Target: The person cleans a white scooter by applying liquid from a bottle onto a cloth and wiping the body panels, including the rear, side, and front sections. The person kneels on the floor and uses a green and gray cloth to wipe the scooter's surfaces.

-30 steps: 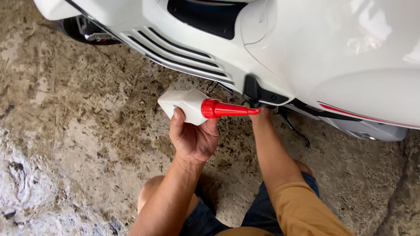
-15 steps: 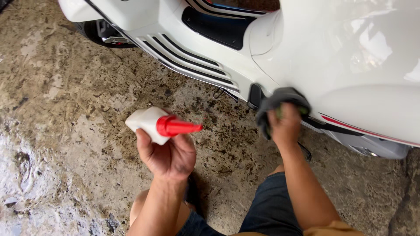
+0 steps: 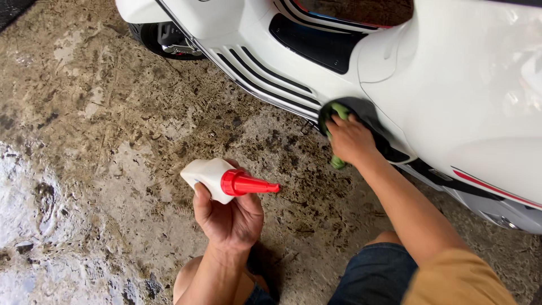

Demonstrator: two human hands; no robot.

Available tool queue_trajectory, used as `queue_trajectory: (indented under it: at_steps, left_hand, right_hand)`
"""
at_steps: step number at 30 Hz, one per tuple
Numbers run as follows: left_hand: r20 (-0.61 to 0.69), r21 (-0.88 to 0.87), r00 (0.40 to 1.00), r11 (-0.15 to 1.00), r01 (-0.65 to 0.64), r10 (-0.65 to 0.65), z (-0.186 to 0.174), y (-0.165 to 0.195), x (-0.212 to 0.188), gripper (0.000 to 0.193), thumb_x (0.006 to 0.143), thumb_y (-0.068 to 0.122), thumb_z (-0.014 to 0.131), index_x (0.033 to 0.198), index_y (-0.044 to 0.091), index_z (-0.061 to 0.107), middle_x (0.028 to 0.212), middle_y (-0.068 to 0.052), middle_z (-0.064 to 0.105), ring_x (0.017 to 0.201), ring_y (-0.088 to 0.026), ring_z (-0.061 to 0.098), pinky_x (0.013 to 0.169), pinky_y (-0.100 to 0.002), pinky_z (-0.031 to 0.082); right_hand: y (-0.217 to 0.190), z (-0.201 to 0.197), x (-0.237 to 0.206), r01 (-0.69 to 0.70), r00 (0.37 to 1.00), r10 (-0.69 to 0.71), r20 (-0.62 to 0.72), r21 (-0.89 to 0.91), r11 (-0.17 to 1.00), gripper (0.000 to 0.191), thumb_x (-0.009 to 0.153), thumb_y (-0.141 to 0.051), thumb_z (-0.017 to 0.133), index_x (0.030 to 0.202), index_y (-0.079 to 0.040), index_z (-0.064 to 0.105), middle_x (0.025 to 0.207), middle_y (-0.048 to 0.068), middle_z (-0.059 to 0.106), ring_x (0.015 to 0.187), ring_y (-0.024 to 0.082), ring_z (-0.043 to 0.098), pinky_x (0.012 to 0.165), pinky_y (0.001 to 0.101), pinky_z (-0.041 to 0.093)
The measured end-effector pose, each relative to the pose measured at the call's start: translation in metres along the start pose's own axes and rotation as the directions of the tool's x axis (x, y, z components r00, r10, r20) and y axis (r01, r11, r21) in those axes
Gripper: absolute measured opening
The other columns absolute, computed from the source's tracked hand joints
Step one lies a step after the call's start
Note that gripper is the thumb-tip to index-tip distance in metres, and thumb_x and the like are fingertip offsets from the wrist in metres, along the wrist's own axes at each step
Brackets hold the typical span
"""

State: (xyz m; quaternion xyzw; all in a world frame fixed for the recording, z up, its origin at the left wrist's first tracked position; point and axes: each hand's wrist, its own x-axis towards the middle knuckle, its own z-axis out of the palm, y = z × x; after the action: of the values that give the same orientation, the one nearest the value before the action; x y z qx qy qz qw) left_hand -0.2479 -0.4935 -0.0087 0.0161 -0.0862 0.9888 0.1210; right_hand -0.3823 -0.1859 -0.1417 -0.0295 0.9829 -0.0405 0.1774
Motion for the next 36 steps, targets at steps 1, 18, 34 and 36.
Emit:
queue_trajectory:
  at_steps: [1, 18, 34, 36]
  left_hand:
    - [-0.04, 0.032, 0.998, 0.999, -0.04, 0.041, -0.002, 0.009, 0.008, 0.043, 0.087, 0.018, 0.085, 0.123, 0.004, 0.067, 0.12, -0.018, 0.073, 0.112, -0.032, 0.071, 0.1, -0.044, 0.061]
    - [-0.189, -0.03, 0.98, 0.997, -0.076, 0.069, -0.077, 0.094, 0.181, 0.046, 0.092, 0.021, 0.076, 0.129, 0.001, 0.057, 0.119, -0.016, 0.073, 0.113, -0.031, 0.072, 0.095, -0.043, 0.065]
    - [-0.261, -0.15, 0.961, 0.98, -0.131, 0.089, -0.12, 0.164, 0.246, 0.043, 0.097, 0.02, 0.076, 0.13, -0.003, 0.059, 0.118, -0.02, 0.071, 0.111, -0.034, 0.071, 0.092, -0.042, 0.064]
    - [-0.225, -0.138, 0.963, 0.973, -0.184, 0.15, -0.116, 0.178, 0.253, 0.043, 0.095, 0.019, 0.075, 0.127, -0.003, 0.058, 0.118, -0.019, 0.072, 0.11, -0.033, 0.071, 0.093, -0.043, 0.064]
  right_hand:
    - [0.006, 0.004, -0.004, 0.033, 0.998, -0.036, -0.055, -0.049, 0.998, 0.056, 0.102, -0.022, 0.049, 0.156, -0.011, 0.039, 0.166, 0.014, 0.027, 0.149, 0.041, 0.03, 0.124, 0.0502, 0.025]
    - [-0.063, -0.026, 0.065, -0.039, 0.999, 0.039, 0.035, -0.003, 0.999, 0.045, 0.097, -0.019, 0.062, 0.141, -0.026, 0.057, 0.161, 0.002, 0.035, 0.145, 0.044, 0.03, 0.119, 0.0541, 0.028]
    - [-0.121, -0.051, 0.106, -0.075, 0.981, 0.081, 0.176, -0.044, 0.996, 0.046, 0.101, -0.027, 0.054, 0.146, -0.035, 0.05, 0.166, -0.006, 0.028, 0.14, 0.028, 0.044, 0.12, 0.0482, 0.032]
    - [-0.132, -0.053, 0.116, -0.031, 0.992, 0.041, 0.119, -0.086, 0.996, 0.046, 0.101, -0.027, 0.057, 0.146, -0.035, 0.051, 0.165, -0.005, 0.031, 0.14, 0.026, 0.043, 0.124, 0.0493, 0.026]
